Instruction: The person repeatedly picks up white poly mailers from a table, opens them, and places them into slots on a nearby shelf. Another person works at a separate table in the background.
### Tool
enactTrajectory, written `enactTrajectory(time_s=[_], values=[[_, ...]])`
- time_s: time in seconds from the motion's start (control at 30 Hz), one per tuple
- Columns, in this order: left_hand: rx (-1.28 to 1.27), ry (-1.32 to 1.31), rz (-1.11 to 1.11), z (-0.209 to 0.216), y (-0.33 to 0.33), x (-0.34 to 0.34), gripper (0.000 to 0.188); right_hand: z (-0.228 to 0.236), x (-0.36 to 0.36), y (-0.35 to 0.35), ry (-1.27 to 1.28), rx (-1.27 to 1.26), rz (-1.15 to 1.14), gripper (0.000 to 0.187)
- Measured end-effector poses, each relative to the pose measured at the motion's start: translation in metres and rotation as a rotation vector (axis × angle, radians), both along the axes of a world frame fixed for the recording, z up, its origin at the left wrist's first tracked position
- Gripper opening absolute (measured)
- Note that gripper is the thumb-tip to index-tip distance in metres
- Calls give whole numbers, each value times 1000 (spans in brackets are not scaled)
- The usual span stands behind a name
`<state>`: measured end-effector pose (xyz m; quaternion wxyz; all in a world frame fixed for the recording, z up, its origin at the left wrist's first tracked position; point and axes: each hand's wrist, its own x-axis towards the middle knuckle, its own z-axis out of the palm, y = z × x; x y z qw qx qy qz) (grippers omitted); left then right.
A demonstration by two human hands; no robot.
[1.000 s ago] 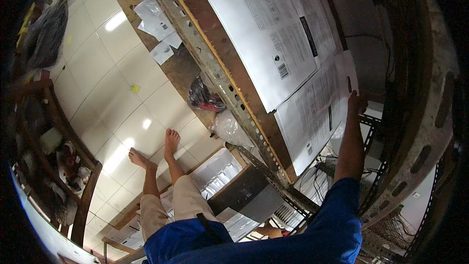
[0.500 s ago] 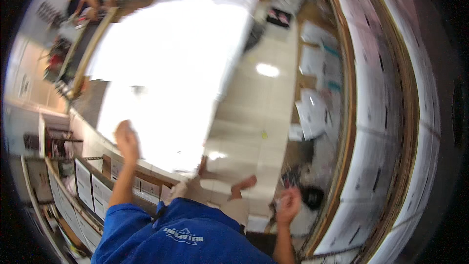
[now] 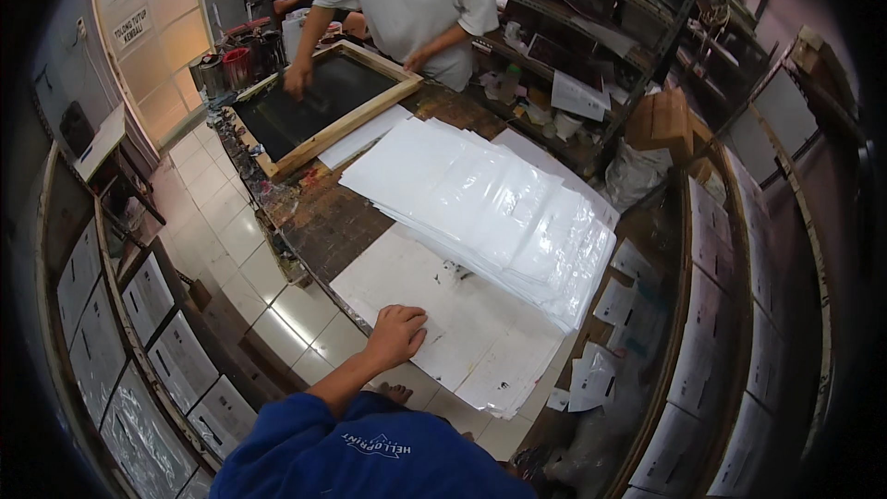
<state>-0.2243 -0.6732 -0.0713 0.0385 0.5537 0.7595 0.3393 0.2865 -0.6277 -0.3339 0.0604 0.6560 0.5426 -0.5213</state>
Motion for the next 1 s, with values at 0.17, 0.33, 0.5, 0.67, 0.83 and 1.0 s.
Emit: enactTrajectory(time_s=[0.17, 0.33, 0.5, 0.67, 0.83, 1.0], values=[[95, -17, 26, -13, -15, -46, 31, 116, -75, -10, 68, 29, -181, 40], [65, 150, 246, -4, -24, -82, 39, 111, -118, -23, 241, 76, -238, 37], [49, 160, 305, -19, -17, -86, 43, -3, -76, -42, 123, 217, 53, 39], [61, 124, 335, -16, -20, -83, 43, 13, -78, -30, 35, 172, 56, 39], [92, 124, 336, -16, -20, -83, 41, 20, -70, -24, 12, 166, 70, 40], [114, 119, 339, -16, -21, -83, 43, 40, -55, -26, 49, 165, 60, 41]])
